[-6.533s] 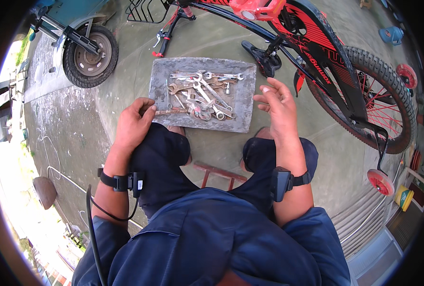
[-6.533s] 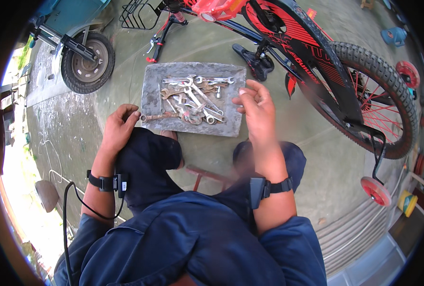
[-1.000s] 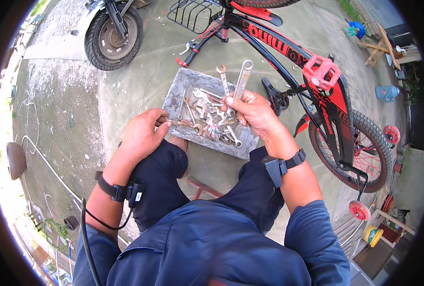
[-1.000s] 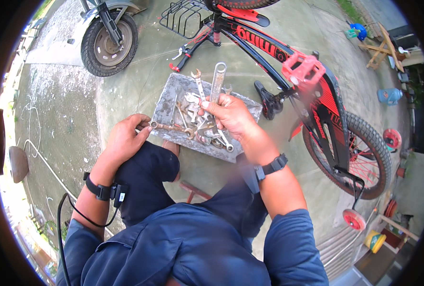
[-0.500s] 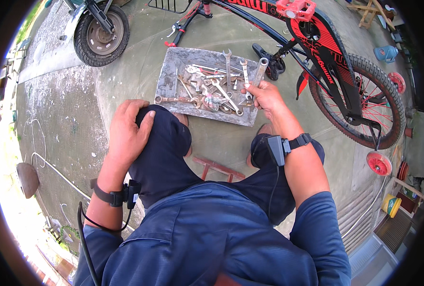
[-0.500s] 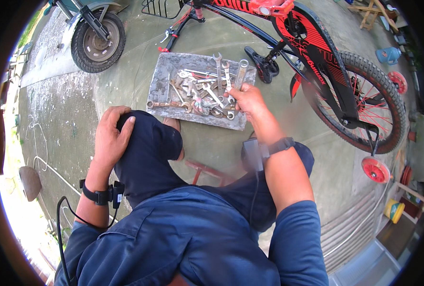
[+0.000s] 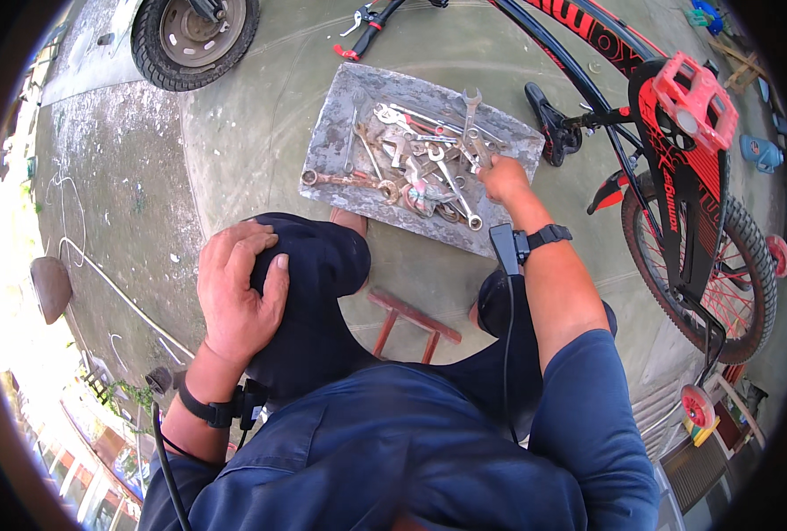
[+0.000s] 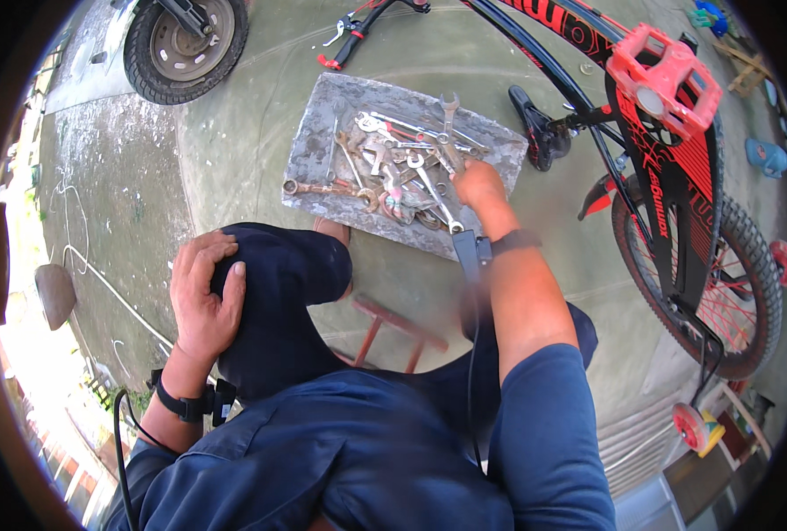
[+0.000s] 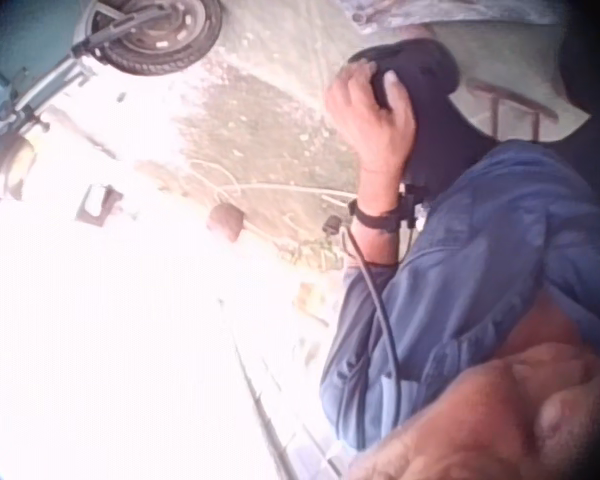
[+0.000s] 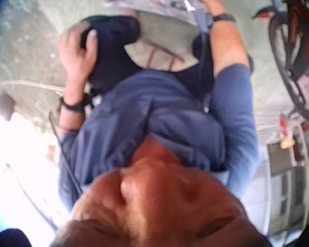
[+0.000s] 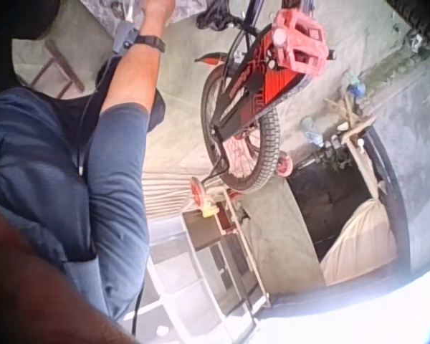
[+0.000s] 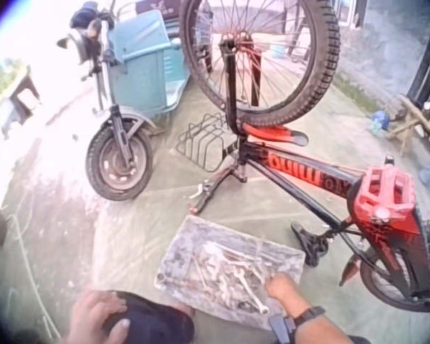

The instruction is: The person removes a training wheel from a child's bicycle using wrenches and then handles various small hardware components from a metal tray.

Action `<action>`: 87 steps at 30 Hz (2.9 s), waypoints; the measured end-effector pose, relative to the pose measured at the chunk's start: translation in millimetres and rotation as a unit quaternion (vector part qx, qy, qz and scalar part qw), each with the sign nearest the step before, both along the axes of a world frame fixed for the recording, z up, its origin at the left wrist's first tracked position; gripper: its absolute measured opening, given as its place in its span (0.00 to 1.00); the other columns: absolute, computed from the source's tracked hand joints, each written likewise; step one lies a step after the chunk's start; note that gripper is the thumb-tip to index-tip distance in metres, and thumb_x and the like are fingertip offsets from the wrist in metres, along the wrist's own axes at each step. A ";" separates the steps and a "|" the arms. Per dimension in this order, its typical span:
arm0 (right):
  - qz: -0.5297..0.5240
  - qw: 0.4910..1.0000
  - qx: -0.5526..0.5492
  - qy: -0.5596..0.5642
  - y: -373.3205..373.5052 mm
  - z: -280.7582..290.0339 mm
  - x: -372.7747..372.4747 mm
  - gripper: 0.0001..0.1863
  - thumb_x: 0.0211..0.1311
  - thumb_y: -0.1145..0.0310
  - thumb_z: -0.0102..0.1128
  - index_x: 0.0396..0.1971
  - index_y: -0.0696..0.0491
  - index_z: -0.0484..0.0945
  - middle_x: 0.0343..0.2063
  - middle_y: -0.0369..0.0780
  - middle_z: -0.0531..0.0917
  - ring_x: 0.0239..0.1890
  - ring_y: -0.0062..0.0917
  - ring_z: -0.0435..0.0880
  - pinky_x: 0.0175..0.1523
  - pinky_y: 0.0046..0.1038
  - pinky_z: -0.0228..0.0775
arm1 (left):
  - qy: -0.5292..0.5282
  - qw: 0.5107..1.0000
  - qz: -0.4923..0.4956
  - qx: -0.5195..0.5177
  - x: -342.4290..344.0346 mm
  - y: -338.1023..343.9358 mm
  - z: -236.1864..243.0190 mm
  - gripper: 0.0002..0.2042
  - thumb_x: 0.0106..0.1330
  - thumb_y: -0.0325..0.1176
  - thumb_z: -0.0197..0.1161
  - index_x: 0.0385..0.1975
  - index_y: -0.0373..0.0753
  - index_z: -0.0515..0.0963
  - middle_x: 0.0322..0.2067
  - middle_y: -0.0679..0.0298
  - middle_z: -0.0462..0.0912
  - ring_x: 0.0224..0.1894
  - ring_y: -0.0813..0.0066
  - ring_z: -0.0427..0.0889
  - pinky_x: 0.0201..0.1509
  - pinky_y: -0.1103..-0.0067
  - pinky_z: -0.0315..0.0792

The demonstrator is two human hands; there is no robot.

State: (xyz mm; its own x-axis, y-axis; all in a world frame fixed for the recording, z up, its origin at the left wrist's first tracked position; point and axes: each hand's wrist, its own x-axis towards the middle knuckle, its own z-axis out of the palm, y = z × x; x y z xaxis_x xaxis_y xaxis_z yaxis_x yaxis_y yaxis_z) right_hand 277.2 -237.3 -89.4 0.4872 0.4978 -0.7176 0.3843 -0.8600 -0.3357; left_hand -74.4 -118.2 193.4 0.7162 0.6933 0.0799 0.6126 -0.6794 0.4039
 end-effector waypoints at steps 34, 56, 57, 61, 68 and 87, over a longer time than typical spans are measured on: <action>0.386 0.921 0.019 -0.041 67.5 -27.6 -106.9 0.23 0.54 0.68 0.64 0.52 0.50 0.74 0.54 0.45 0.73 0.50 0.39 0.82 0.51 0.40 0.76 | 0.042 0.996 0.048 -0.058 -22.5 33.5 -7.1 0.10 0.51 0.21 0.61 0.35 0.35 0.76 0.40 0.55 0.80 0.48 0.53 0.79 0.53 0.64 0.70; 0.219 0.955 0.180 -0.094 101.6 14.7 15.1 0.28 0.54 0.53 0.68 0.54 0.50 0.76 0.52 0.46 0.80 0.51 0.41 0.81 0.54 0.38 0.74 | 0.032 0.996 0.053 -0.062 -17.2 28.4 -4.2 0.09 0.53 0.20 0.60 0.35 0.34 0.76 0.41 0.53 0.80 0.49 0.52 0.78 0.55 0.65 0.70; 0.194 0.955 0.202 -0.098 103.9 15.7 22.5 0.29 0.54 0.53 0.68 0.54 0.51 0.76 0.51 0.46 0.81 0.51 0.41 0.81 0.54 0.37 0.74 | 0.030 0.996 0.055 -0.058 -17.5 28.0 -5.1 0.10 0.52 0.21 0.61 0.34 0.35 0.76 0.40 0.54 0.80 0.48 0.52 0.79 0.55 0.65 0.70; 0.076 0.979 0.188 -0.016 106.0 11.6 50.3 0.33 0.53 0.52 0.70 0.56 0.54 0.74 0.43 0.48 0.85 0.45 0.40 0.84 0.53 0.33 0.75 | 0.027 0.996 0.059 -0.059 -17.2 26.5 -4.6 0.10 0.52 0.20 0.61 0.34 0.34 0.76 0.40 0.54 0.80 0.48 0.52 0.79 0.55 0.64 0.69; 0.034 0.979 0.192 0.056 96.4 10.2 68.3 0.31 0.53 0.56 0.72 0.54 0.54 0.76 0.41 0.46 0.86 0.43 0.34 0.85 0.52 0.30 0.75 | 0.030 0.996 0.055 -0.057 -16.0 27.4 -3.6 0.09 0.52 0.20 0.61 0.35 0.34 0.76 0.40 0.54 0.79 0.48 0.52 0.78 0.55 0.65 0.69; 0.516 0.855 0.006 -0.052 51.8 -13.6 -82.2 0.12 0.57 0.75 0.56 0.40 0.51 0.84 0.46 0.44 0.82 0.45 0.40 0.84 0.44 0.37 0.80 | 0.038 0.997 0.050 -0.054 -6.8 32.5 -4.6 0.09 0.53 0.20 0.60 0.35 0.34 0.76 0.40 0.53 0.79 0.48 0.52 0.78 0.54 0.65 0.69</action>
State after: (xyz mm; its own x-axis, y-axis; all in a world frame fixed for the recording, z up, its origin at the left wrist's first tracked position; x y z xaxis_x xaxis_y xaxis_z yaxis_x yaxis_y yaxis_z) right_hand 195.1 -185.5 -102.9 -0.1547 0.7089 -0.6881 0.9648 -0.0417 -0.2598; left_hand -81.2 -85.7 188.8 0.6440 0.7633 -0.0515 0.7071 -0.5682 0.4209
